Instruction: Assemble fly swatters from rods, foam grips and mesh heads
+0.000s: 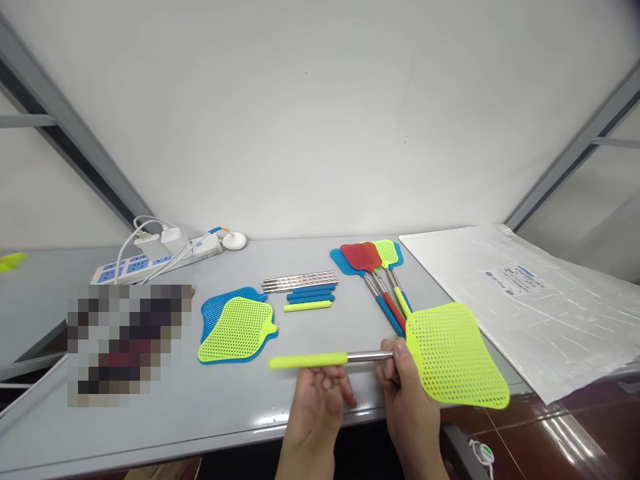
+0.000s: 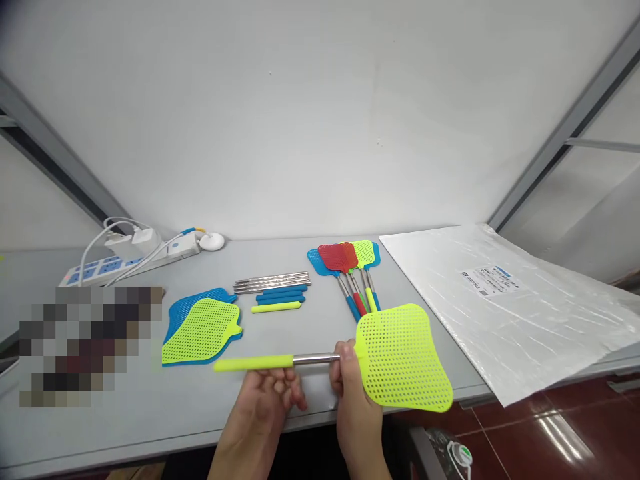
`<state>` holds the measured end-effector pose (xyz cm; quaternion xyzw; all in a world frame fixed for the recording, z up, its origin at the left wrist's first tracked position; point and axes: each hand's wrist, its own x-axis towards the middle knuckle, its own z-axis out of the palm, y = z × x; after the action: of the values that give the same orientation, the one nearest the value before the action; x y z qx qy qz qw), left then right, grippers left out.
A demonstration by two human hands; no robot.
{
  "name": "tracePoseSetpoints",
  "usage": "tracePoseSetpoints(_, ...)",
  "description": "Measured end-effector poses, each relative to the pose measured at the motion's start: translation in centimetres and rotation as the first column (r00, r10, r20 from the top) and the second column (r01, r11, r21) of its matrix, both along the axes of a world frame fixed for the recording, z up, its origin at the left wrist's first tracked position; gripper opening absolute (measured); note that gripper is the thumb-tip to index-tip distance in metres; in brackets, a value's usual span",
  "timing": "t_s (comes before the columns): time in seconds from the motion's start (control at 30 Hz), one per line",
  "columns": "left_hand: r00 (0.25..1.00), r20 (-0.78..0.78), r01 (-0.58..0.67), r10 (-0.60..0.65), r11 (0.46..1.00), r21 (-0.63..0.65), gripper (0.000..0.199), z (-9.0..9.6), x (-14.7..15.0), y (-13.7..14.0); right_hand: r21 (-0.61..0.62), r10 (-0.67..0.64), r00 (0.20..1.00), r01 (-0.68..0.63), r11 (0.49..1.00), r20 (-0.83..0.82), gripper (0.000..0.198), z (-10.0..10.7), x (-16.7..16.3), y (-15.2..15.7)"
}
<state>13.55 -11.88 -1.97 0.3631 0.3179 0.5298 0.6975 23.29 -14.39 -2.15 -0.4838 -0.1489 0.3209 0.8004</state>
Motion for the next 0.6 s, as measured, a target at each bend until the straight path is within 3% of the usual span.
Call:
tracePoseSetpoints(0.13,0.961,-0.092,0.258,-0.259,0.966,-0.019,0.049,1.2,0.4,-0.4,-0.02,0.202,0.979,-0.202,0.979,0.027,0.049,-0.4,-1.7,-0.3)
tracePoseSetpoints(0.27,0.917,-0.267,0.311,-0.298,0.95,0.008,0.049,2.2,-1.7,0.7,-0.017,0.192,0.98,-0.191,0.981,0.06,0.05,-0.7,-2.1,-0.2)
tracePoseSetpoints(0.33,0.926,-0.281,0.263,-0.253,0.965,-0.001,0.047,2.4,-3.4,1.5,-0.004,0.13,0.991,-0.13,0.991,0.033,0.049,-0.4,-1.3,-0.1)
tracePoseSetpoints(0.47,0.992,-0.129,0.011,-0.013,1.0,-0.019,0.043,3.4,-7.1,3.1,0.04,-0.025,0.998,0.028,0.999,-0.065,0.047,0.6,0.9,-0.1)
tracePoseSetpoints(0.6,0.99,-0.031,-0.14,0.139,0.99,-0.025,0.043,4.6,-8.8,3.6,0.065,0.105,0.991,-0.1,0.993,-0.084,0.049,1.7,1.3,-0.5)
